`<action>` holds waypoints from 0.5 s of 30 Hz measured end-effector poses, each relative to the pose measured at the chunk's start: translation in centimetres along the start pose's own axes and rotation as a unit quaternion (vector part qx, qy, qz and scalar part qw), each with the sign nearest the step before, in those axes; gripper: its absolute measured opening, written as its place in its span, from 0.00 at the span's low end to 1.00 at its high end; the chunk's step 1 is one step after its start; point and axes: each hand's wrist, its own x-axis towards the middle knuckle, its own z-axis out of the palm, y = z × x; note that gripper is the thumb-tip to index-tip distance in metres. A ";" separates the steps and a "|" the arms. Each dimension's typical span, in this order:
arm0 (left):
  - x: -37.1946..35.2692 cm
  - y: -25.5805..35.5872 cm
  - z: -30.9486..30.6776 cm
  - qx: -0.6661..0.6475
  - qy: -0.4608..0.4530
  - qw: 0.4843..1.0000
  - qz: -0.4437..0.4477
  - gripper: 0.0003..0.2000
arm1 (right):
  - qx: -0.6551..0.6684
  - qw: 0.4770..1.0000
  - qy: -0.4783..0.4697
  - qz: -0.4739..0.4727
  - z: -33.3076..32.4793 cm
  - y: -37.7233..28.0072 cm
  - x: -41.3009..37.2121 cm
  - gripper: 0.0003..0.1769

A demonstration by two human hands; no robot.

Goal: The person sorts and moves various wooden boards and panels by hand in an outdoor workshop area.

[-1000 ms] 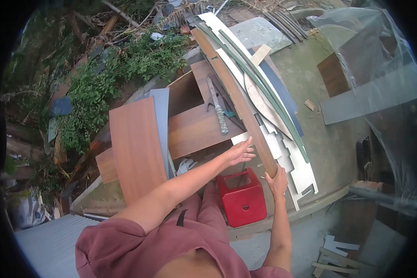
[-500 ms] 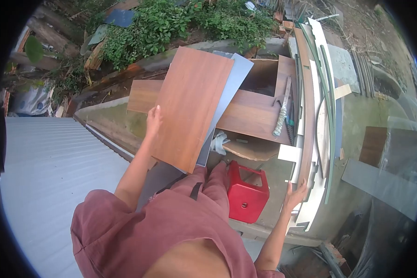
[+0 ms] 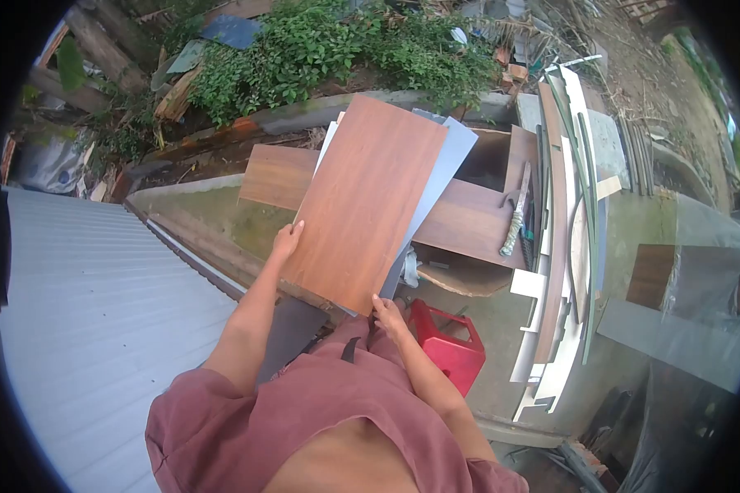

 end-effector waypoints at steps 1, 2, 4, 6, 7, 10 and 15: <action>0.0 0.1 0.1 -0.004 -0.011 1.000 0.015 0.30 | 0.027 0.999 0.018 -0.012 0.2 -0.3 0.2 0.40; -0.1 0.1 0.2 -0.019 -0.022 0.999 0.022 0.30 | 0.028 0.999 0.003 -0.027 0.4 -0.3 0.7 0.41; -0.7 0.0 0.5 -0.065 -0.045 0.996 0.029 0.30 | 0.032 0.999 -0.014 -0.033 0.1 0.5 2.2 0.43; -0.9 -0.8 0.9 -0.111 -0.052 0.992 0.031 0.30 | 0.041 0.998 0.024 -0.028 0.5 -0.1 1.6 0.43; -0.6 -1.2 1.2 -0.126 -0.047 0.990 0.033 0.30 | 0.021 0.999 0.039 -0.011 0.5 -0.4 1.4 0.43; 0.4 -1.9 1.4 -0.161 -0.071 0.984 0.003 0.28 | -0.005 0.996 0.061 -0.071 0.8 0.3 1.3 0.44; 1.6 -1.0 1.4 -0.158 -0.076 0.984 -0.015 0.30 | -0.020 0.978 0.120 -0.169 2.3 0.3 -0.5 0.39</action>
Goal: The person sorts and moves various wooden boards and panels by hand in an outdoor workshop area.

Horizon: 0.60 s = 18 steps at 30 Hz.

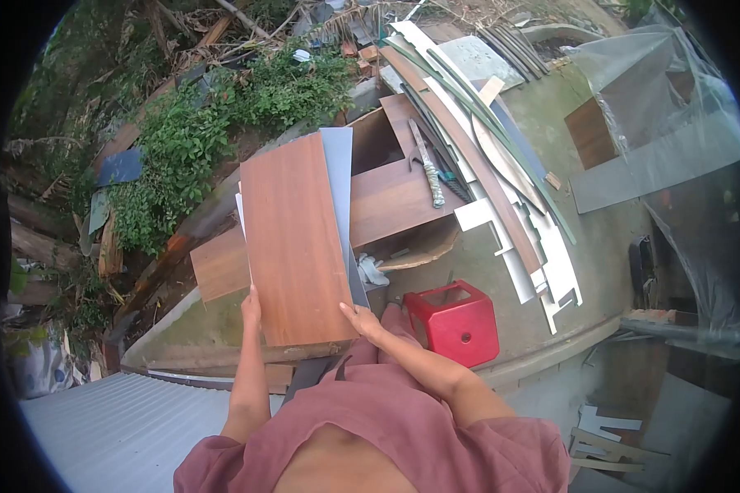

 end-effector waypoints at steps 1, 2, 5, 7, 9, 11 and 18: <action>0.0 0.2 -0.1 0.002 0.028 1.000 0.003 0.32 | -0.021 0.999 0.030 -0.008 0.2 0.3 0.0 0.37; 0.0 0.0 0.0 0.025 0.040 0.999 0.011 0.32 | -0.049 0.997 0.051 -0.016 0.7 0.5 0.1 0.35; -1.6 0.1 0.9 0.026 0.127 0.991 0.044 0.31 | -0.002 0.993 0.083 -0.086 1.3 0.3 -0.6 0.34; -1.9 -0.7 0.8 0.070 0.127 0.989 -0.003 0.28 | 0.017 0.988 0.102 -0.110 1.9 -1.5 -2.2 0.30; -2.7 -1.2 1.3 0.120 0.143 0.982 -0.023 0.26 | -0.003 0.985 0.100 -0.138 2.5 -3.3 -3.3 0.28; -3.6 -1.2 1.6 0.129 0.163 0.978 -0.029 0.25 | -0.038 0.976 0.146 -0.160 2.7 -4.5 -4.1 0.27; -7.4 -4.2 -1.6 0.100 0.250 0.960 -0.080 0.26 | -0.112 0.973 0.114 -0.165 4.1 -12.4 -8.7 0.28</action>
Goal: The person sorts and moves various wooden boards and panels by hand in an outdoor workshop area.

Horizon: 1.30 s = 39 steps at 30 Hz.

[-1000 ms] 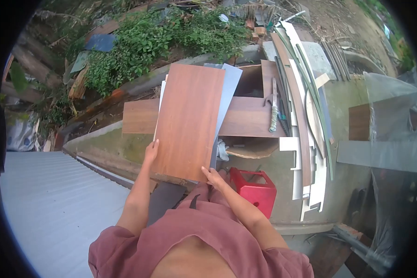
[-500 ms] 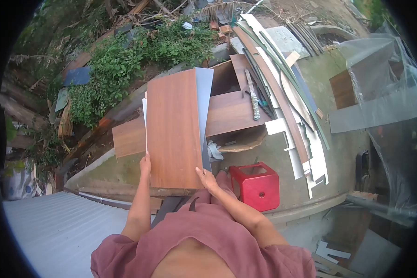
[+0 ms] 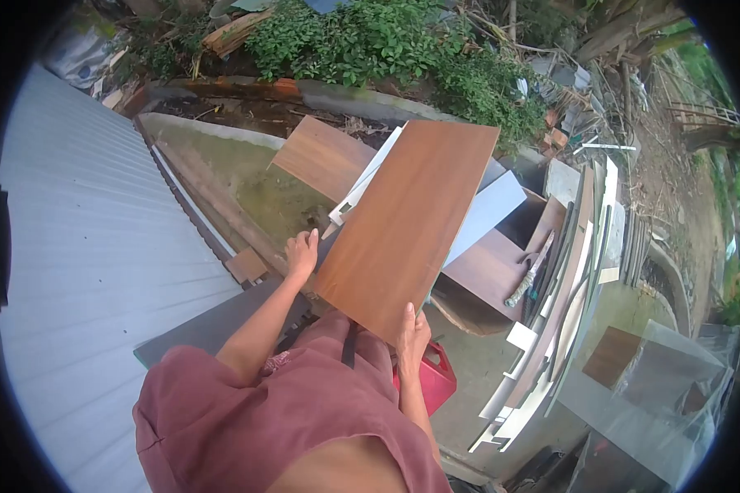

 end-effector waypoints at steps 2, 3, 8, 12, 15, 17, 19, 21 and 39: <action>-0.8 -3.3 -0.3 -0.053 -0.030 0.997 -0.049 0.28 | -0.038 0.999 -0.027 0.011 -0.1 -1.0 0.5 0.28; -2.1 -3.4 -1.4 -0.055 -0.028 0.996 -0.059 0.28 | -0.021 0.999 -0.047 0.001 0.2 -1.0 1.0 0.28; -3.7 -4.6 -6.8 -0.278 -0.061 0.942 -0.179 0.33 | -0.031 0.985 -0.169 0.020 5.9 -3.4 3.3 0.27; 4.4 -9.8 -9.9 -0.085 0.099 0.970 -0.205 0.35 | 0.056 0.972 -0.226 0.018 16.4 2.4 7.2 0.26; 9.2 -10.1 -12.5 0.012 0.100 0.979 -0.178 0.33 | 0.030 0.974 -0.225 -0.001 22.7 4.3 9.4 0.27; 12.6 -11.1 -12.7 0.041 0.092 0.982 -0.158 0.33 | 0.053 0.947 -0.306 0.083 25.6 7.0 11.1 0.27; 15.4 -12.4 -12.3 0.083 0.117 0.984 -0.103 0.32 | 0.025 0.928 -0.351 0.122 25.6 6.3 10.9 0.26; 18.1 -12.7 -12.1 0.093 0.121 0.984 -0.089 0.32 | -0.006 0.891 -0.420 0.170 25.2 4.4 10.2 0.27; 26.9 -14.6 -0.8 0.148 -0.035 0.988 0.017 0.30 | 0.076 0.914 -0.373 0.142 5.7 1.6 7.4 0.29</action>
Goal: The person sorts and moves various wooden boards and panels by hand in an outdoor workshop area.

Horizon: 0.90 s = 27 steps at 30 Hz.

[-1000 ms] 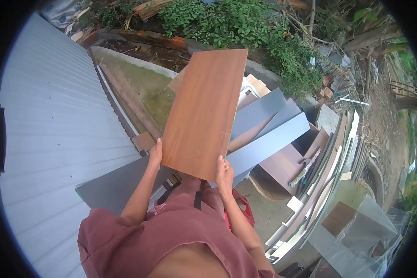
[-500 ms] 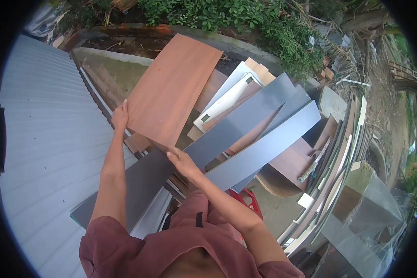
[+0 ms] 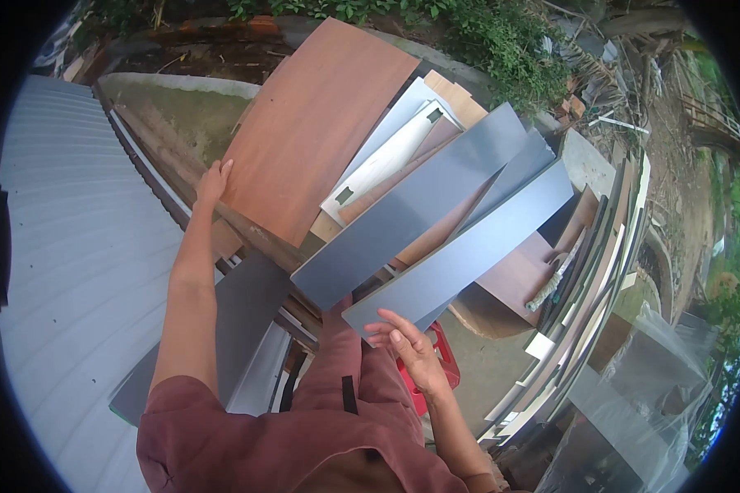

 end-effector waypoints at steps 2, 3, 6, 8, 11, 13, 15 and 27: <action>0.8 0.0 1.5 -0.018 -0.014 1.000 -0.015 0.31 | 0.007 1.000 0.022 -0.010 0.1 -0.1 0.0 0.29; 1.2 0.0 2.5 -0.035 -0.028 0.998 -0.033 0.33 | 0.001 1.000 0.015 -0.016 0.2 -0.1 -0.1 0.28; 1.9 -0.5 4.0 -0.086 -0.046 0.994 -0.052 0.34 | -0.009 1.000 0.026 -0.008 -0.3 0.8 -1.3 0.27; 0.6 0.6 4.1 -0.100 -0.012 0.994 -0.037 0.34 | -0.008 0.999 0.037 -0.002 -1.0 1.8 -2.1 0.26; -4.0 4.0 1.8 -0.140 0.058 0.988 0.025 0.31 | 0.025 0.988 0.152 0.002 -2.9 3.8 -2.8 0.25; -9.3 8.1 -0.2 -0.193 0.085 0.973 0.092 0.29 | 0.060 0.952 0.300 0.006 -4.9 6.6 -2.5 0.28; -15.6 12.6 -2.3 -0.275 0.046 0.951 0.131 0.27 | 0.081 0.932 0.353 0.015 -6.0 8.0 -1.7 0.32; -28.3 20.1 -0.7 -0.136 -0.134 0.955 0.227 0.42 | -0.245 0.828 0.495 -0.100 -4.9 9.3 0.2 0.43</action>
